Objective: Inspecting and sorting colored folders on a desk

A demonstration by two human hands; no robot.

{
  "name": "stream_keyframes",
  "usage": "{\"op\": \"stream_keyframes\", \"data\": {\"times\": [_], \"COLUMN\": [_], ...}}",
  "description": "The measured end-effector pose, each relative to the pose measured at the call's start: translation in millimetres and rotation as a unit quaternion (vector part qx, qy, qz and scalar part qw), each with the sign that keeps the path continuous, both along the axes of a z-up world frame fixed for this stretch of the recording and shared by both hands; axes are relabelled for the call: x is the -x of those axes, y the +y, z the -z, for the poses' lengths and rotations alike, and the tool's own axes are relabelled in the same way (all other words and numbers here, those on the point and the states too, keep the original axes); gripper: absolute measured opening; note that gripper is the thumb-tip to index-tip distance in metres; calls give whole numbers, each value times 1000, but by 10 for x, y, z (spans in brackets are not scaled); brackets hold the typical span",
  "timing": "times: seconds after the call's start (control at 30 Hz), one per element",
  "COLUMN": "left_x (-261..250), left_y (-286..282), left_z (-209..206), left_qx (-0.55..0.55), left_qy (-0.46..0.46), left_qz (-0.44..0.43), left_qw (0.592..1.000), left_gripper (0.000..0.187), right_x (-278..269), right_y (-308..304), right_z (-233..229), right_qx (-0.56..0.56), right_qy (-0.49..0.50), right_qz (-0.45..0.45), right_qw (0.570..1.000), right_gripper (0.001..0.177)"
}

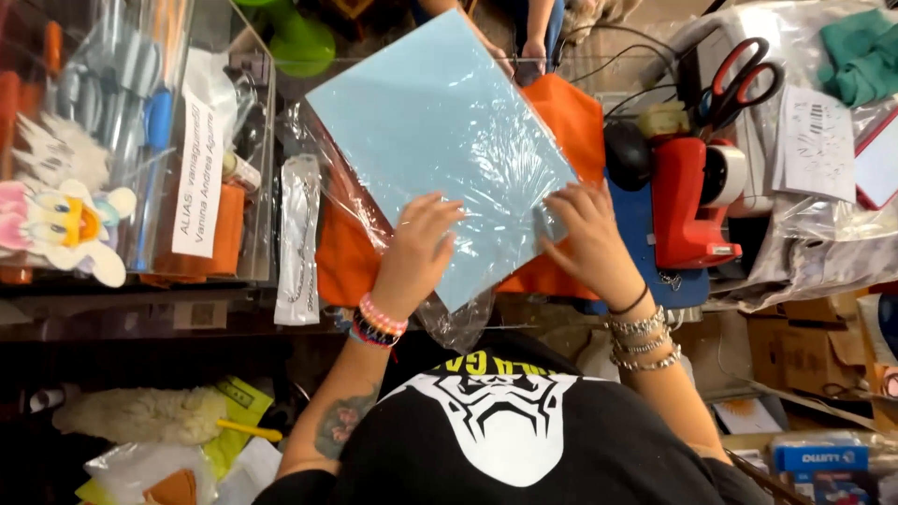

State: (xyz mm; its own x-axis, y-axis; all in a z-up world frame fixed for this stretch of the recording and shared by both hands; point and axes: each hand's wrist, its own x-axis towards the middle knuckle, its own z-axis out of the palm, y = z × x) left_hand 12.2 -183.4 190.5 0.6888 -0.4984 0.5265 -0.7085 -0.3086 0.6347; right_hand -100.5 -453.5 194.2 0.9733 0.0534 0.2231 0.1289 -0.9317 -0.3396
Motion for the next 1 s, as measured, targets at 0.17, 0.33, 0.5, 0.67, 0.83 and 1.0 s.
{"op": "stream_keyframes", "data": {"times": [0.17,0.33,0.5,0.67,0.83,1.0], "left_x": [-50,-103,-133,-208,-193,-138], "left_y": [-264,-437,-642,-860,-876,-871], "left_z": [384,336,177,468,479,274], "left_qx": [-233,-273,-310,-284,-284,-313], "left_qy": [-62,-26,-29,-73,-49,-27], "left_qz": [117,131,135,161,154,130], "left_qw": [963,953,941,942,945,940], "left_gripper": [60,76,75,62,72,74], "right_x": [-289,-420,-412,-401,-334,-320], "right_y": [-124,-24,54,36,174,191], "right_z": [276,150,243,659,305,289], "right_qx": [34,34,-59,-36,-160,-181], "right_qy": [89,161,193,185,157,145], "right_qz": [44,21,81,159,183,194], "right_qw": [994,986,976,969,957,953], "right_gripper": [38,37,23,23,19,17]}}
